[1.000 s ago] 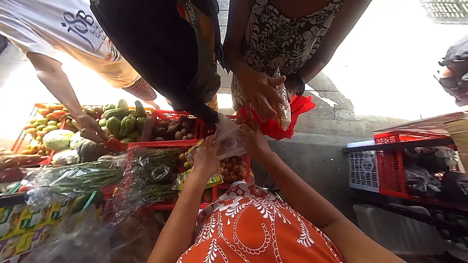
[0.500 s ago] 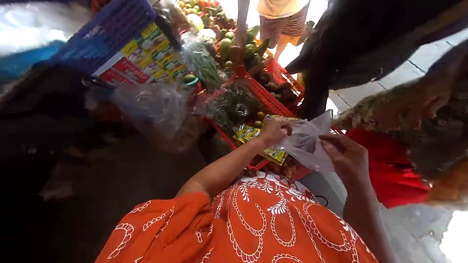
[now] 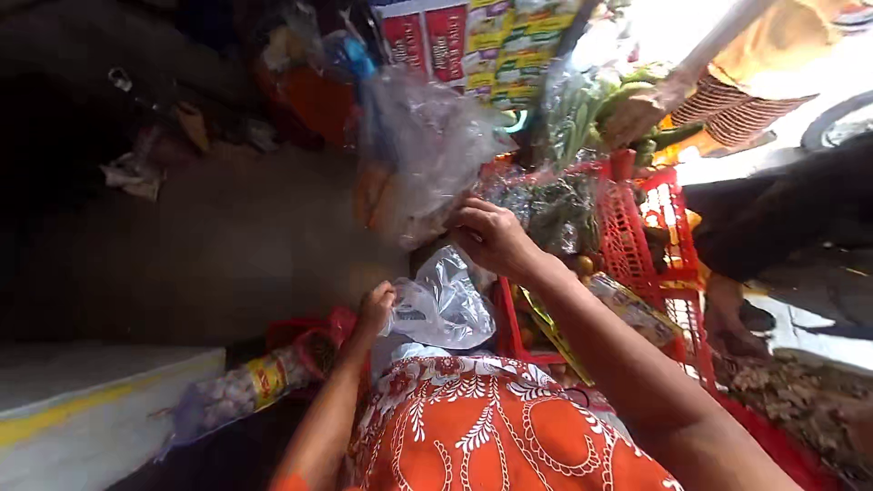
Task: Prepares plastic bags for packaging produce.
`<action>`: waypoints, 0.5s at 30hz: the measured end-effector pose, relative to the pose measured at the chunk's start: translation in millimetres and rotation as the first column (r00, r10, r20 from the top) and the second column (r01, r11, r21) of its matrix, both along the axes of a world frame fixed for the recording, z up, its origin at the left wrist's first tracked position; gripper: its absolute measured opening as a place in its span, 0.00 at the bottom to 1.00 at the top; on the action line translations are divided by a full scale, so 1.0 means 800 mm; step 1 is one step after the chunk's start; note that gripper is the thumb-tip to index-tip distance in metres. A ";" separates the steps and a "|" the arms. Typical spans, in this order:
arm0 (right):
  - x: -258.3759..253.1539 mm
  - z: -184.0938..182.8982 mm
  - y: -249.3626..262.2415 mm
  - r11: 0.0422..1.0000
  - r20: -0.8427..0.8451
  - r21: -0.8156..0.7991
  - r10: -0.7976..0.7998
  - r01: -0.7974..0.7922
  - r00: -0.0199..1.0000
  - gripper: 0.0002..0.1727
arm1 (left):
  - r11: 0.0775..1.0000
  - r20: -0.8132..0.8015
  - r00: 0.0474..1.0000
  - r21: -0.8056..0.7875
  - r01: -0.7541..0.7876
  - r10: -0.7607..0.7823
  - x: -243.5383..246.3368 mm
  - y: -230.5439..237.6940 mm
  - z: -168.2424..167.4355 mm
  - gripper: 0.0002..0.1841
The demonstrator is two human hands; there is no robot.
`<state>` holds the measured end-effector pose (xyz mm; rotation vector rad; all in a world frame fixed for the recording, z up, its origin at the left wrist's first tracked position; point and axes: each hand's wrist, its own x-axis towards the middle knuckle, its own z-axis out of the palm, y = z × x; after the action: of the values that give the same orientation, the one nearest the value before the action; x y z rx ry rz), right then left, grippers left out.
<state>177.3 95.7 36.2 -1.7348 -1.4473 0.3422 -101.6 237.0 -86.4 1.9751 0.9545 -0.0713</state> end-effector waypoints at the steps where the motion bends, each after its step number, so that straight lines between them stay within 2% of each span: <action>1: -0.003 0.005 0.035 0.994 0.027 -0.112 -0.011 0.014 1.000 0.10 | 0.998 -0.030 0.999 0.050 -0.037 0.039 -0.008 0.011 0.007 0.20; 2: -0.005 0.013 0.068 0.943 0.049 -0.329 -0.029 0.044 0.998 0.20 | 0.995 -0.090 0.994 0.093 -0.048 0.056 -0.010 0.022 0.016 0.21; 3: -0.004 0.019 0.100 0.805 0.029 -0.591 -0.036 0.046 0.999 0.33 | 0.993 -0.179 0.983 0.116 -0.031 0.052 -0.007 0.032 0.029 0.24; 4: 0.000 0.015 0.130 0.644 -0.037 -0.765 -0.051 0.004 0.998 0.42 | 0.992 -0.271 0.962 0.127 -0.007 0.042 -0.001 0.040 0.041 0.26; 5: 0.005 -0.005 0.154 0.548 -0.105 -0.835 -0.087 -0.040 0.991 0.48 | 0.990 -0.335 0.942 0.140 0.011 0.037 0.007 0.046 0.048 0.28; 6: 0.010 -0.030 0.171 0.526 -0.178 -0.847 -0.145 -0.076 0.973 0.49 | 0.988 -0.368 0.929 0.156 0.016 0.044 0.017 0.053 0.052 0.30; 8: 0.016 -0.071 0.198 0.624 -0.255 -0.780 -0.249 -0.047 0.934 0.42 | 0.982 -0.368 0.928 0.188 0.009 0.062 0.041 0.067 0.048 0.36; 10: 0.016 -0.081 0.213 0.782 -0.322 -0.622 -0.197 -0.049 0.926 0.27 | 0.977 -0.323 0.941 0.210 -0.032 0.100 0.067 0.079 0.040 0.42; 11: 0.013 -0.076 0.217 0.829 -0.345 -0.551 -0.129 -0.090 0.930 0.23 | 0.976 -0.299 0.945 0.204 -0.073 0.134 0.083 0.086 0.040 0.45; 14: 0.005 -0.071 0.227 0.890 -0.351 -0.415 0.035 -0.189 0.936 0.26 | 0.965 -0.268 0.935 0.187 -0.185 0.231 0.130 0.116 0.040 0.53; 15: 0.004 -0.076 0.229 0.904 -0.329 -0.382 0.062 -0.193 0.942 0.26 | 0.959 -0.250 0.937 0.206 -0.194 0.243 0.143 0.126 0.038 0.50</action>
<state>180.4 279.3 -24.8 -1.8049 -1.3222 1.0099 13.2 338.0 -56.3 2.0417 1.4002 -0.1391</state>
